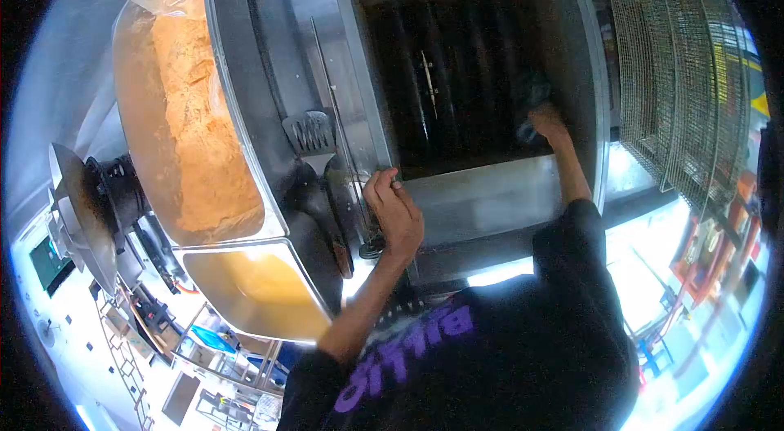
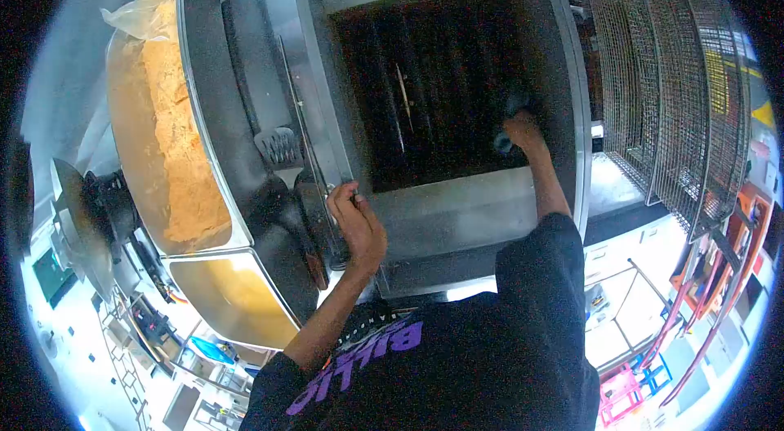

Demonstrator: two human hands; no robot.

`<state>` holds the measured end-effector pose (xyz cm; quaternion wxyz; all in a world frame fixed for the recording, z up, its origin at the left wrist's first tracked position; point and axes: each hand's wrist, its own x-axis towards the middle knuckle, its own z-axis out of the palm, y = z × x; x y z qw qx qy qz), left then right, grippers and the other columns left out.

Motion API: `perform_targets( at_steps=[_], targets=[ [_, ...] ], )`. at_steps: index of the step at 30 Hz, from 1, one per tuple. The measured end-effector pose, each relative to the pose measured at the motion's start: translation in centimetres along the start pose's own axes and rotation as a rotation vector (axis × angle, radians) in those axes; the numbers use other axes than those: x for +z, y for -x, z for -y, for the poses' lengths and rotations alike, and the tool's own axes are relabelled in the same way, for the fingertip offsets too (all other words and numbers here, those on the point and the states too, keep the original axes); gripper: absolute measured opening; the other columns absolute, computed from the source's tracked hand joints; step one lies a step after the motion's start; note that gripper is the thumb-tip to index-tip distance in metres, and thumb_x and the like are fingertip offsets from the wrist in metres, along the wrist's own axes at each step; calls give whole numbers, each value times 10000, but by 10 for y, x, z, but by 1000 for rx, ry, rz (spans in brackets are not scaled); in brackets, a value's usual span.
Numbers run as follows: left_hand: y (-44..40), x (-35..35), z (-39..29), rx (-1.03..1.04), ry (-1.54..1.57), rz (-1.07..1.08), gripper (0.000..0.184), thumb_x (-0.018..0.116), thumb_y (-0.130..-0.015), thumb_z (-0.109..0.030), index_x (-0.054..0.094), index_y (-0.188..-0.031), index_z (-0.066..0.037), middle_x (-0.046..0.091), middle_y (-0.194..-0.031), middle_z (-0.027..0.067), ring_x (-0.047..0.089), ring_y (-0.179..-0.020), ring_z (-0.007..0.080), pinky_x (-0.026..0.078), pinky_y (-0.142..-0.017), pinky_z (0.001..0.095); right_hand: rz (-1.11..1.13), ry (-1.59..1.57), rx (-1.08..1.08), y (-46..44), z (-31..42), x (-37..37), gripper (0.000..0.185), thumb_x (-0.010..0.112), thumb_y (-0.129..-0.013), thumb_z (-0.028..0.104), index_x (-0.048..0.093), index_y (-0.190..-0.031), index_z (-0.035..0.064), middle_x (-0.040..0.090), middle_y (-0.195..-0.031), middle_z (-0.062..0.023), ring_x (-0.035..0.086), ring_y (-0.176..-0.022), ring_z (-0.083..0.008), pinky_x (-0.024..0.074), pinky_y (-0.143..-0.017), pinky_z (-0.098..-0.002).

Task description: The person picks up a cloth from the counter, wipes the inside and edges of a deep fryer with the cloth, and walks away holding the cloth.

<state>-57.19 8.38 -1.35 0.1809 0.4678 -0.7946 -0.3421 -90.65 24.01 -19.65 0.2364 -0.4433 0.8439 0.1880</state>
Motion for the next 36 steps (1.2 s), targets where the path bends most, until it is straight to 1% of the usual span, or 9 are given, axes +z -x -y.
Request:
perform_targets(
  at_steps=[4,7,9,13,15,23,27,32,36],
  targets=[
    [1,-1,0,-113,83,42,215,401,-889,-26,422,-1096,27,364,-1107,194,370,-1054,332,298,-930,415,-377,-690,455,33,51,-150,490,568,-785,185,423,-1251,137,587,-954,-233,578,-846,-404,473,-769,-478],
    [1,0,0,-81,56,52,216,401,-889,-28,422,-1095,33,369,-1102,194,371,-1048,334,299,-925,419,-591,-476,241,-34,44,-134,448,549,-807,199,441,-1239,150,570,-1012,-216,591,-845,-371,488,-748,-443],
    [1,-2,-2,-74,51,41,225,398,-887,-32,419,-1098,43,372,-1096,194,368,-1049,334,299,-922,420,-801,197,1,-83,42,-122,373,510,-831,253,506,-1189,147,565,-1042,-187,587,-893,-313,488,-729,-420],
    [-1,-3,3,1,-104,49,213,385,-882,-2,389,-1090,43,376,-1066,189,411,-974,311,346,-871,382,-504,173,48,-130,45,-140,342,562,-794,176,570,-1114,55,486,-1189,-200,555,-983,-351,445,-834,-455],
    [-1,-3,-1,-29,-74,81,225,388,-872,12,381,-1094,43,377,-1059,193,409,-977,316,347,-872,390,14,-56,83,-130,47,-174,309,508,-820,180,587,-1093,59,514,-1165,-183,551,-993,-339,428,-871,-451],
    [-4,-3,-6,-29,-17,35,231,385,-859,30,395,-1090,31,377,-1070,191,405,-1012,320,332,-900,407,288,-380,6,-50,47,-218,510,540,-831,315,478,-1209,-22,509,-1197,-229,491,-1120,-341,393,-936,-397],
    [-2,-5,-7,-79,33,59,239,403,-860,30,413,-1098,50,369,-1088,222,358,-1054,356,304,-912,425,-195,-534,36,15,-6,-230,450,521,-847,245,462,-1234,23,526,-1184,-205,523,-1074,-340,396,-933,-381],
    [-2,-2,-3,-1,12,8,225,392,-872,8,402,-1095,21,374,-1078,192,411,-1003,330,330,-902,408,-421,-916,-154,73,-4,-281,464,545,-824,116,435,-1270,48,513,-1228,-168,471,-1154,-278,354,-961,-366],
    [-2,-5,-5,-25,-13,40,216,376,-881,0,403,-1094,25,365,-1083,194,411,-1005,331,335,-899,410,-412,-834,-147,34,-11,-228,495,563,-796,119,433,-1272,77,498,-1243,-175,454,-1171,-307,346,-973,-364]
  ],
)
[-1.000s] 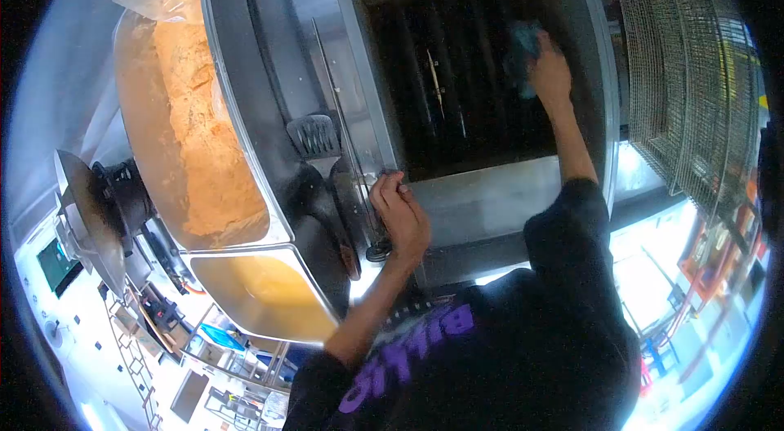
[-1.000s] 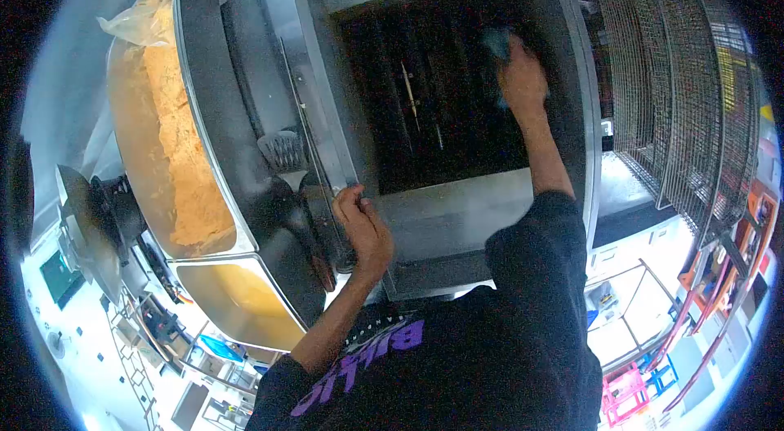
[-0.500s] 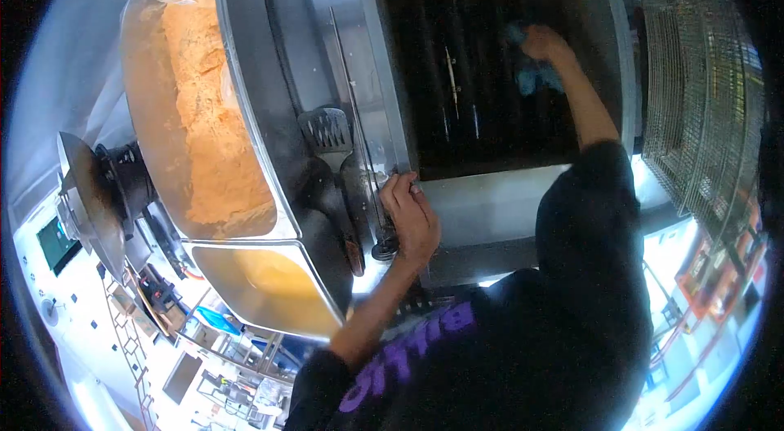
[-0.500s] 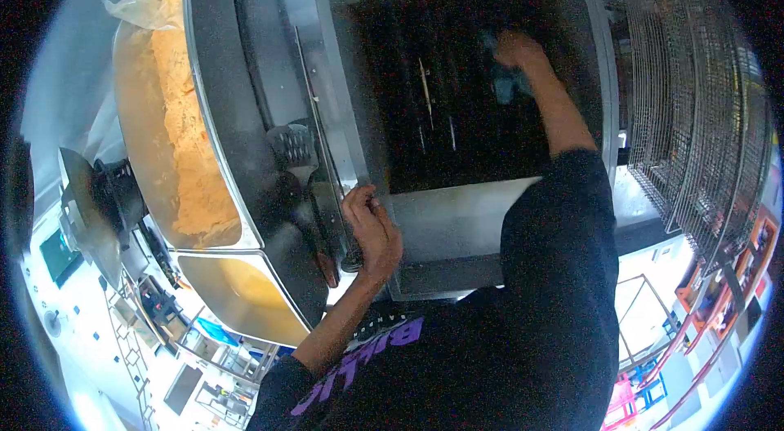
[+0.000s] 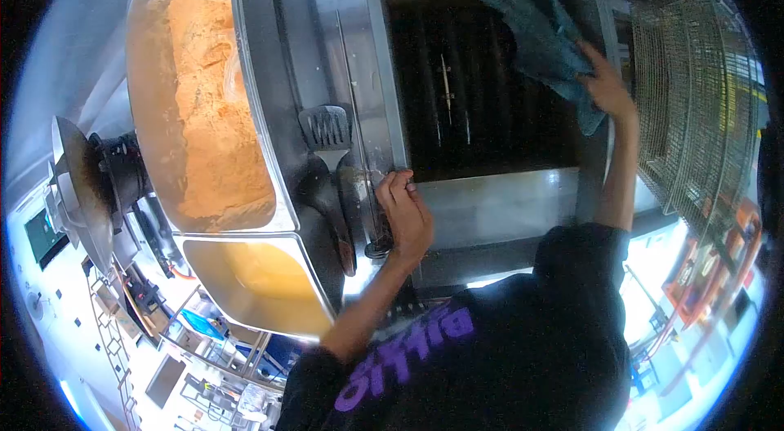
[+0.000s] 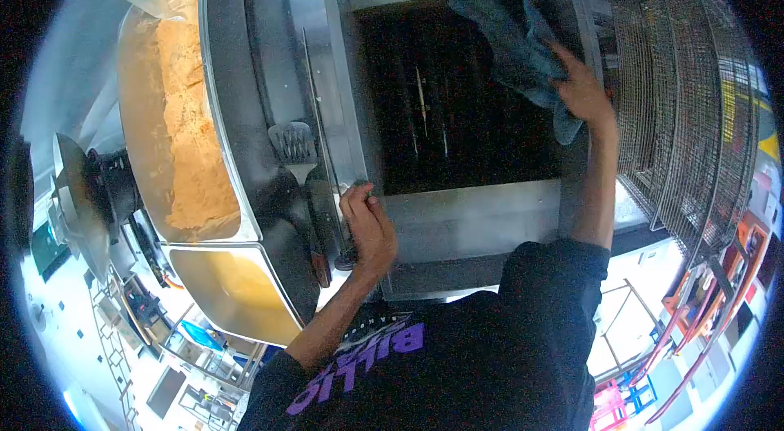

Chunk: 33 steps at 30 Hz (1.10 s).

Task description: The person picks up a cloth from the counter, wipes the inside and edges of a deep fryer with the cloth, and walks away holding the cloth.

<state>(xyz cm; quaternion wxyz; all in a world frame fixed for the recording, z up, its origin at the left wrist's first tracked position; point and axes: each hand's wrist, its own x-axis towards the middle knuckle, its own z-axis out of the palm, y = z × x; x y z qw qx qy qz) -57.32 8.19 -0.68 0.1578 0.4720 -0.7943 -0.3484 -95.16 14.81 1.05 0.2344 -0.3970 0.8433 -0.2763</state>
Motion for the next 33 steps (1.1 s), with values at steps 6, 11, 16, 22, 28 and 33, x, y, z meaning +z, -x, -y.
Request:
perform_targets(
  at_steps=[6,11,16,22,28,33],
  targets=[
    [0,1,1,20,-27,-13,221,371,-879,13,400,-1098,25,354,-1085,190,407,-1004,321,339,-902,408,137,332,340,-26,-9,45,557,607,-726,189,456,-1239,33,503,-1214,-214,474,-1123,-377,378,-965,-406],
    [1,2,1,-36,85,-6,246,432,-832,53,434,-1078,50,378,-1091,202,366,-1032,351,314,-904,430,399,603,418,-44,-23,56,481,552,-802,247,463,-1204,-2,507,-1186,-245,512,-1078,-384,419,-914,-416],
    [1,2,2,-34,43,-13,241,436,-831,50,442,-1072,45,384,-1085,197,363,-1039,351,305,-910,436,-22,790,520,-50,3,69,480,498,-837,291,410,-1269,100,553,-1087,-238,611,-925,-326,507,-749,-457],
    [-1,0,-2,-25,-10,33,231,392,-869,19,403,-1098,41,359,-1107,204,383,-1060,346,315,-934,412,158,918,155,-72,-10,149,627,517,-813,169,281,-1359,366,250,-1397,-217,616,-888,-349,530,-693,-415],
    [2,1,3,-16,-69,57,218,402,-872,10,406,-1088,43,360,-1111,201,395,-1042,340,326,-923,407,181,837,166,-102,-56,177,474,504,-815,179,444,-1280,248,301,-1381,-203,606,-916,-348,522,-713,-415],
    [2,3,2,-70,9,30,224,398,-866,30,405,-1090,37,382,-1073,189,404,-1012,337,336,-904,408,-14,888,131,-124,-115,168,466,491,-818,259,460,-1269,146,505,-1163,-192,630,-840,-288,509,-631,-408]
  ],
)
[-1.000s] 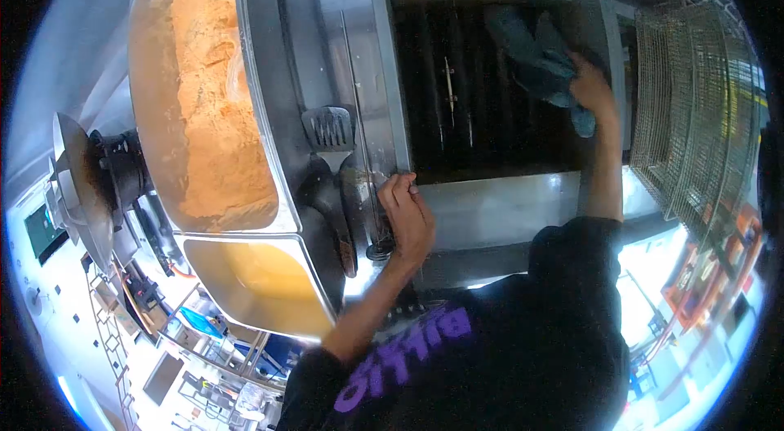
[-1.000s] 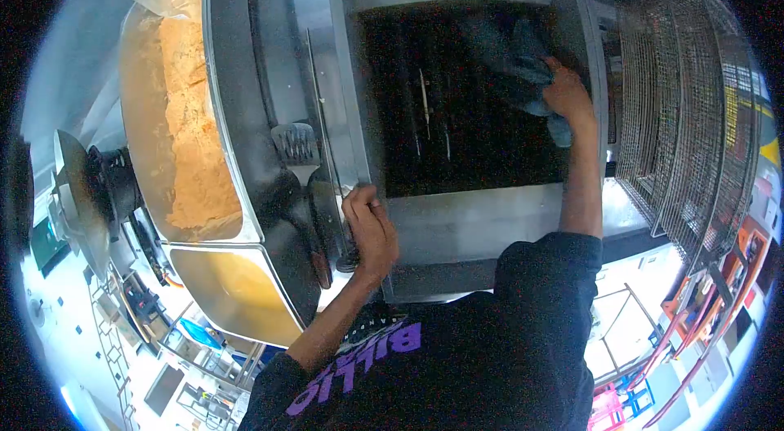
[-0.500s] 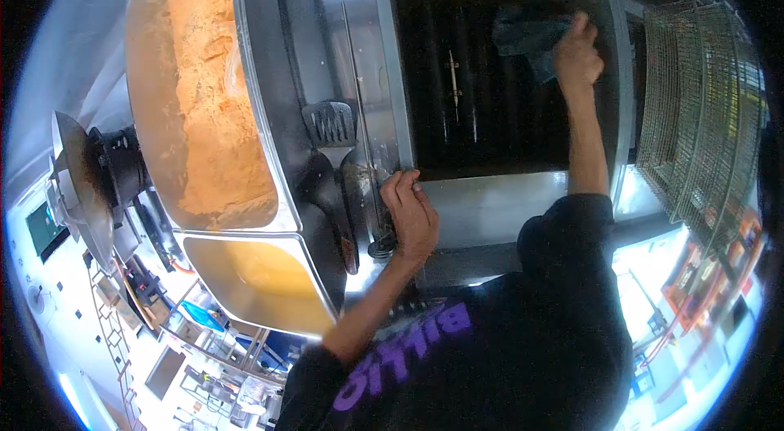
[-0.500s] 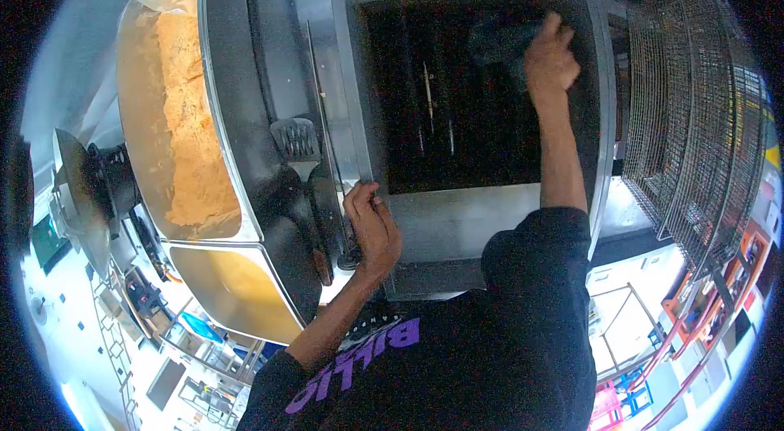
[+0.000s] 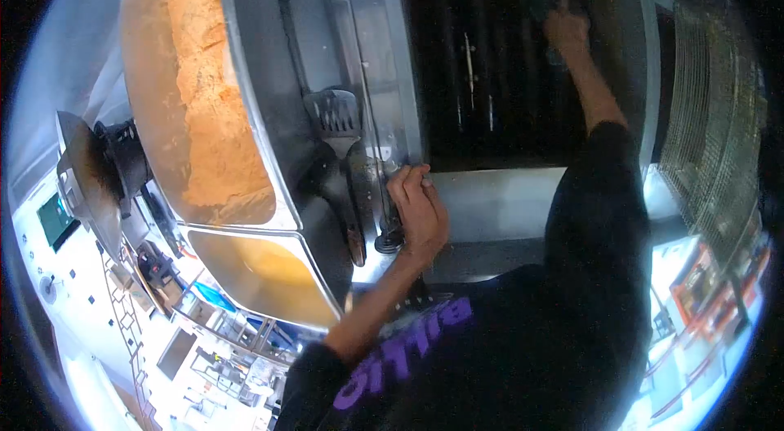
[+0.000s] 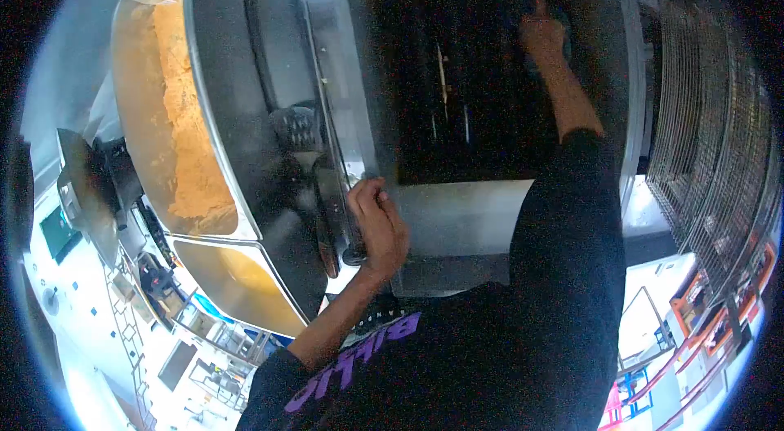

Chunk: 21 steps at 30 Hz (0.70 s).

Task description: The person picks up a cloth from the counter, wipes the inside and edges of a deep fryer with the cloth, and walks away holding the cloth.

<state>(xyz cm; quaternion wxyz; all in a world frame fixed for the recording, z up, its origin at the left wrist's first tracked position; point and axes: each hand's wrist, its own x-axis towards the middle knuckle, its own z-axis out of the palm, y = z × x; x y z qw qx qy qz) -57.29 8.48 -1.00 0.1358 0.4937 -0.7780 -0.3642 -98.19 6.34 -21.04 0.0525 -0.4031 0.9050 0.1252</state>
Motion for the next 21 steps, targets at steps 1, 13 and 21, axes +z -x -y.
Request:
perform_targets(
  at_steps=[1,13,21],
  targets=[
    [2,3,-1,3,-2,22,224,398,-866,30,405,-1090,37,382,-1073,189,404,-1012,337,336,-904,408,-69,0,-2,3,-3,-2,457,512,-803,262,483,-1246,155,554,-1088,-183,628,-823,-296,504,-629,-408],
    [3,-3,6,128,-58,-5,269,412,-849,45,415,-1119,32,368,-1095,193,377,-1046,350,326,-905,442,832,165,24,37,16,-17,238,596,-738,220,662,-946,127,625,-1011,-108,617,-892,-272,515,-692,-436],
    [1,-4,3,102,44,26,257,401,-856,41,423,-1113,42,373,-1091,197,359,-1056,347,322,-908,441,1081,282,-162,155,-15,39,338,578,-737,235,620,-1038,86,567,-1113,-149,581,-963,-292,472,-780,-433]
  ],
)
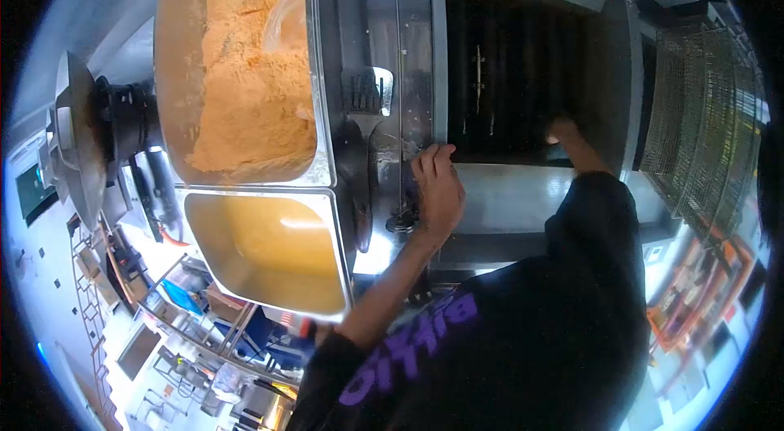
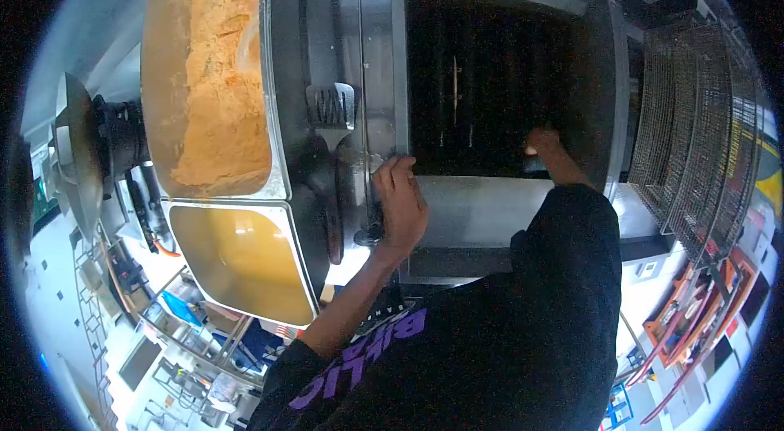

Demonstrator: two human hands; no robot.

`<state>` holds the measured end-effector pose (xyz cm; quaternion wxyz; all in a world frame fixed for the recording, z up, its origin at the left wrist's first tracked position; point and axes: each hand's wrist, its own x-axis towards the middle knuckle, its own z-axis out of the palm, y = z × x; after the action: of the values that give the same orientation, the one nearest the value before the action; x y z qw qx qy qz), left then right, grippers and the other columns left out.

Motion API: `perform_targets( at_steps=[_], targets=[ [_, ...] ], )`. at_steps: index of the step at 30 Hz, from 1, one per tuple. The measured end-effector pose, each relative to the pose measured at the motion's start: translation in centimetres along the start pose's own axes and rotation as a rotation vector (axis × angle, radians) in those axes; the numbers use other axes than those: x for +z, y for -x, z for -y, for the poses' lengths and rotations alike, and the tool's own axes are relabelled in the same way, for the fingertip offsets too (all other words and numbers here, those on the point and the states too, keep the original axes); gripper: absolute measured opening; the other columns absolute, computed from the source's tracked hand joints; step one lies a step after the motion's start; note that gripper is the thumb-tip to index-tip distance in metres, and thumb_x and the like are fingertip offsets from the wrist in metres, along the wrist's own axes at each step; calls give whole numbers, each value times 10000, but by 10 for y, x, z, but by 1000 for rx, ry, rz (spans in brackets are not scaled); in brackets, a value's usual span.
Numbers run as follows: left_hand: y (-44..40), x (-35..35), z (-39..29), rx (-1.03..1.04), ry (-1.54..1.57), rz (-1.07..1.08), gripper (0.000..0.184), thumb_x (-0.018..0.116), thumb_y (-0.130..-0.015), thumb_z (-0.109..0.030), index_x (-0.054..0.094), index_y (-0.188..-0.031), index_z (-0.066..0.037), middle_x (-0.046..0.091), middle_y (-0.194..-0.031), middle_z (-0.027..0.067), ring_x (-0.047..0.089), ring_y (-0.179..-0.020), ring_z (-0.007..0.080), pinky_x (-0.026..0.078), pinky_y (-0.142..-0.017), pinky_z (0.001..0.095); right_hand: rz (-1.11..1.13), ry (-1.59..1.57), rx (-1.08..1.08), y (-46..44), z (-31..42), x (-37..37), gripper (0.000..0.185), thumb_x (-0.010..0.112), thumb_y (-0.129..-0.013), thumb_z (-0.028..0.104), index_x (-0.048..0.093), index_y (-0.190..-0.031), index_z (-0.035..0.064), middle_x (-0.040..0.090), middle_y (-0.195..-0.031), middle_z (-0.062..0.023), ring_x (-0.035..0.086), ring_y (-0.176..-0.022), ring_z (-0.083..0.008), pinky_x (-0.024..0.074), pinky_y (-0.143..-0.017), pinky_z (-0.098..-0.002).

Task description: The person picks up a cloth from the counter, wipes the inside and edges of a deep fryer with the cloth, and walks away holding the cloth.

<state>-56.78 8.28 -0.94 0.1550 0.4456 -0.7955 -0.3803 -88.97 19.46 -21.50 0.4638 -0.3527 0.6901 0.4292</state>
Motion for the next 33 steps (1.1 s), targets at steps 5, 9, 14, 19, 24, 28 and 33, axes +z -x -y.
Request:
perform_targets(
  at_steps=[5,9,14,19,24,28,33],
  targets=[
    [-3,0,0,9,-13,-7,260,387,-851,54,426,-1108,48,370,-1097,197,361,-1050,343,319,-908,435,-442,6,-77,38,-30,-51,371,605,-697,225,626,-1057,139,633,-927,-114,618,-823,-275,501,-668,-397],
    [-2,0,-4,15,-59,-17,257,389,-839,70,430,-1092,48,375,-1089,197,364,-1039,336,324,-897,429,-810,55,-34,37,-39,-149,86,643,-632,190,674,-649,112,633,-672,-120,619,-578,-241,480,-452,-367],
    [-5,3,2,4,-98,-6,242,419,-837,68,433,-1077,42,390,-1071,195,383,-1024,334,331,-894,429,-600,91,146,-20,-21,-205,191,596,-754,216,673,-903,126,641,-767,-48,625,-698,-192,516,-570,-340],
    [0,3,2,45,-103,-27,226,440,-842,57,439,-1066,32,395,-1059,192,399,-996,339,339,-882,434,-224,163,263,-42,-22,-220,204,577,-768,214,670,-862,58,641,-823,-85,621,-751,-199,522,-635,-385],
    [-2,3,1,27,-75,-49,232,438,-830,72,445,-1059,31,395,-1061,198,395,-990,349,338,-878,446,-364,-27,-41,-65,-36,-152,219,602,-741,202,673,-898,66,623,-923,-149,607,-881,-288,486,-715,-417],
    [-4,-4,0,37,-36,-21,241,433,-828,75,447,-1065,34,396,-1063,197,394,-989,346,338,-876,442,-17,-199,31,-67,-33,-28,290,599,-734,310,672,-905,88,639,-936,-102,611,-854,-244,485,-716,-363],
    [-1,1,2,3,-2,2,252,419,-827,81,438,-1076,50,377,-1070,195,363,-1020,343,332,-879,429,-3,-127,-70,6,-3,-12,352,560,-750,322,635,-1011,98,587,-1070,-119,567,-965,-269,446,-816,-389]
  ],
)
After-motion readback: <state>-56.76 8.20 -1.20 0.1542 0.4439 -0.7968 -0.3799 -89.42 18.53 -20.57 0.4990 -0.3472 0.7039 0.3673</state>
